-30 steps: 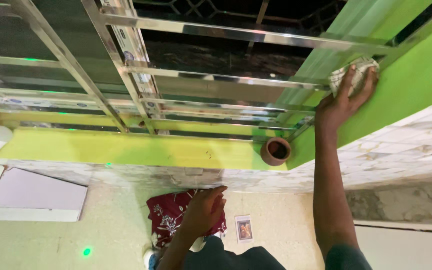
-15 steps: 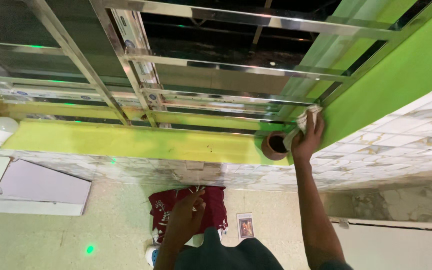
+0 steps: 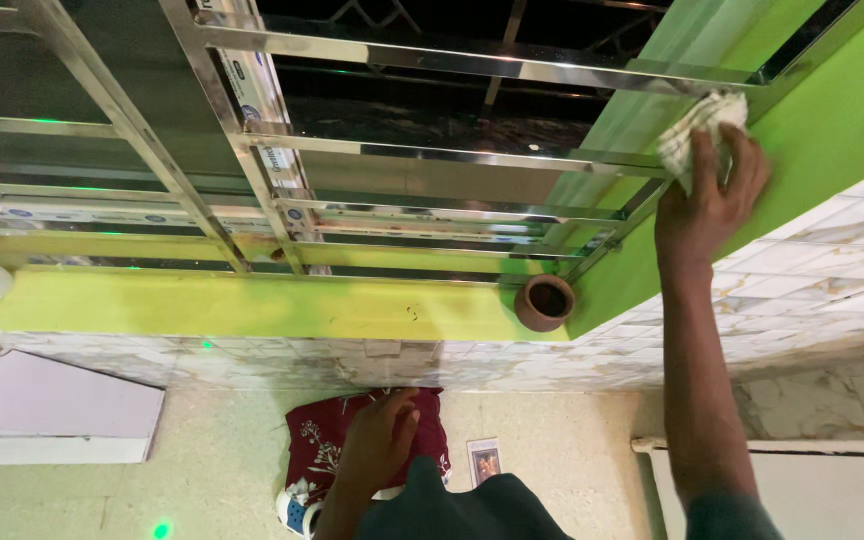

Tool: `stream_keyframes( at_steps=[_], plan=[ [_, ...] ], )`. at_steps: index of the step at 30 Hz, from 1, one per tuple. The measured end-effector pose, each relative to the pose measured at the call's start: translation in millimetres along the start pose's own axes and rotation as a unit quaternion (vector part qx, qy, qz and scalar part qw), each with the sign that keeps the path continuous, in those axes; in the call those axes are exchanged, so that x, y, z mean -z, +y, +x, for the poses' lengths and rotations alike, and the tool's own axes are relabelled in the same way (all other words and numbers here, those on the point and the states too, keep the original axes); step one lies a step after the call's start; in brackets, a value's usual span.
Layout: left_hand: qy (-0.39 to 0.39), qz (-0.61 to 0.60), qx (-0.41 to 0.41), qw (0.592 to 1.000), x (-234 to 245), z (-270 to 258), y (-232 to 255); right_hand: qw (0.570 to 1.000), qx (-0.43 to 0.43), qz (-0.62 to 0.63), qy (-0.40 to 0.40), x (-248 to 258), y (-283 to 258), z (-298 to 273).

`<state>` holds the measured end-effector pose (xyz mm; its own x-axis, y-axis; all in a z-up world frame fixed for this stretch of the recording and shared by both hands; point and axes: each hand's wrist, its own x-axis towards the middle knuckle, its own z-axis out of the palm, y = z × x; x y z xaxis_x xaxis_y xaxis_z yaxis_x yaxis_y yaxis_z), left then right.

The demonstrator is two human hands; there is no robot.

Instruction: The person wipes the horizontal and vertical bars of a metal window grill using a cloth, moving between different sections of the frame.

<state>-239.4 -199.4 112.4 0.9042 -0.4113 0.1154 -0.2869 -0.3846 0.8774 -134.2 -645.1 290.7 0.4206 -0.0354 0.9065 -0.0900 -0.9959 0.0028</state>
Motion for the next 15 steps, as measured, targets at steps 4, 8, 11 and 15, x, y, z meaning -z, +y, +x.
stream_keyframes(
  at_steps=[4,8,11,15],
  plan=[
    [-0.015,-0.012,-0.011,1.0,8,11,0,0.982,0.073,-0.173,-0.039,-11,1,15],
    [-0.035,0.004,-0.013,0.999,24,6,3,0.981,0.03,-0.129,-0.141,-7,-9,7],
    [-0.033,-0.002,-0.013,0.999,28,12,1,0.982,-0.001,0.012,-0.188,2,-2,23],
    [-0.045,0.014,-0.033,0.998,25,22,-8,0.972,0.099,-0.201,-0.076,-18,16,27]
  ],
)
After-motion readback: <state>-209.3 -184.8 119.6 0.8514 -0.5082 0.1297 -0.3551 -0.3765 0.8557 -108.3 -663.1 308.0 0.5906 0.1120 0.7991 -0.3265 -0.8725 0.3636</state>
